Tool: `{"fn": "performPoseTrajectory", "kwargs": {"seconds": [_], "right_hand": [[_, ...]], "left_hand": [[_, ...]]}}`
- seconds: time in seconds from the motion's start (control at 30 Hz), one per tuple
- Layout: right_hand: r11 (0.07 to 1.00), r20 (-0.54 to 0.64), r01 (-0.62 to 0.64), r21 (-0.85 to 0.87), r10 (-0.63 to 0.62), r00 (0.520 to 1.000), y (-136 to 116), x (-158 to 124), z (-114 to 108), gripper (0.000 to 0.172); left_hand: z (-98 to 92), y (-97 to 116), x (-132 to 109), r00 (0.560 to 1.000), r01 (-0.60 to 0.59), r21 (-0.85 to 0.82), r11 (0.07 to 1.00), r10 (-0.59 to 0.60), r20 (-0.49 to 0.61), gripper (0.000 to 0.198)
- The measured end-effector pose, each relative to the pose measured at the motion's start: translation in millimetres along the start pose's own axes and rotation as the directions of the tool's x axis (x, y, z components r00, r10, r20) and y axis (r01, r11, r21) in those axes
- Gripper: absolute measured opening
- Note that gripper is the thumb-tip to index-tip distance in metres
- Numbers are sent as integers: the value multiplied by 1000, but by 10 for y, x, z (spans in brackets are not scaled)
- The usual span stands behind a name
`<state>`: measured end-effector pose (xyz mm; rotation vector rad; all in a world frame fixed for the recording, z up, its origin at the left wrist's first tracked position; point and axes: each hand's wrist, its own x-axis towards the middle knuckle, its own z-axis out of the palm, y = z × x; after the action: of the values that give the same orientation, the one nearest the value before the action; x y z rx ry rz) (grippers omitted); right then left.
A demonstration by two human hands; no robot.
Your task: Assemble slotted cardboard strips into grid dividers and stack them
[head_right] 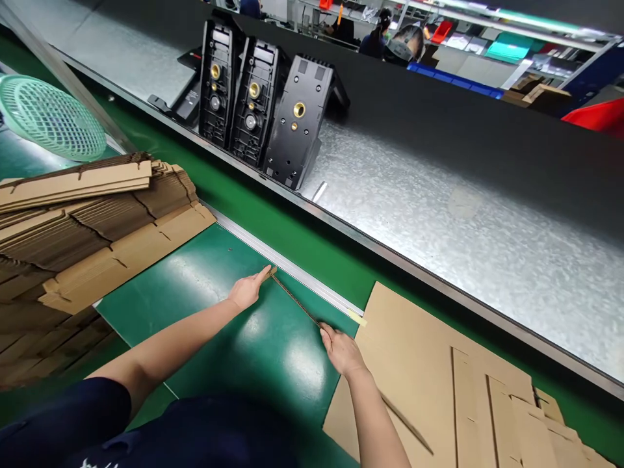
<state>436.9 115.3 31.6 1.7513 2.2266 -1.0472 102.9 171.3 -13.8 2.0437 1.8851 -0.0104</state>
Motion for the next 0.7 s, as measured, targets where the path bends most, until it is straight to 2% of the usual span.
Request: {"fn": "performPoseTrajectory", "kwargs": {"seconds": [0.1, 0.2, 0.27, 0.33, 0.4, 0.47, 0.53, 0.57, 0.6, 0.63, 0.7], "right_hand": [[995, -120, -42, -95, 30, 992, 81, 110, -105, 53], [967, -244, -152, -206, 100, 965, 170, 149, -124, 47], [948, -335, -224, -224, 141, 932, 249, 98, -48, 44], [945, -462, -276, -176, 169, 871, 392, -38, 77, 44], [934, -589, -349, -80, 239, 772, 642, -284, 206, 47], [867, -669, -494, 75, 410, 619, 1002, -655, 308, 53], [679, -654, -682, 270, 650, 388, 1424, -1115, 383, 61], [544, -599, -761, 354, 757, 263, 1633, -1351, 417, 65], [408, -513, -817, 407, 842, 166, 1826, -1572, 451, 70], [301, -412, -855, 421, 904, 115, 1992, -1769, 487, 74], [218, -274, -887, 406, 956, 109, 2218, -2067, 563, 74]], "left_hand": [[-24, 26, 75, 1000, 11, 24, 1000, -11, -6, 81], [-52, 107, 169, 999, 36, 58, 998, -34, -41, 82], [-67, 168, 207, 999, 50, 76, 996, -48, -25, 83], [-77, 203, 218, 998, 54, 96, 994, -55, 10, 83], [-82, 205, 221, 998, 54, 117, 992, -57, 25, 81], [-89, 198, 229, 998, 60, 129, 990, -63, 22, 78], [-107, 207, 234, 997, 64, 131, 989, -68, 27, 75], [-121, 219, 233, 997, 65, 129, 990, -69, 30, 74], [-139, 233, 228, 997, 60, 125, 990, -64, 32, 73], [-157, 246, 220, 998, 48, 120, 992, -52, 30, 72], [-186, 249, 185, 1000, 19, 111, 994, -21, 10, 71]]}}
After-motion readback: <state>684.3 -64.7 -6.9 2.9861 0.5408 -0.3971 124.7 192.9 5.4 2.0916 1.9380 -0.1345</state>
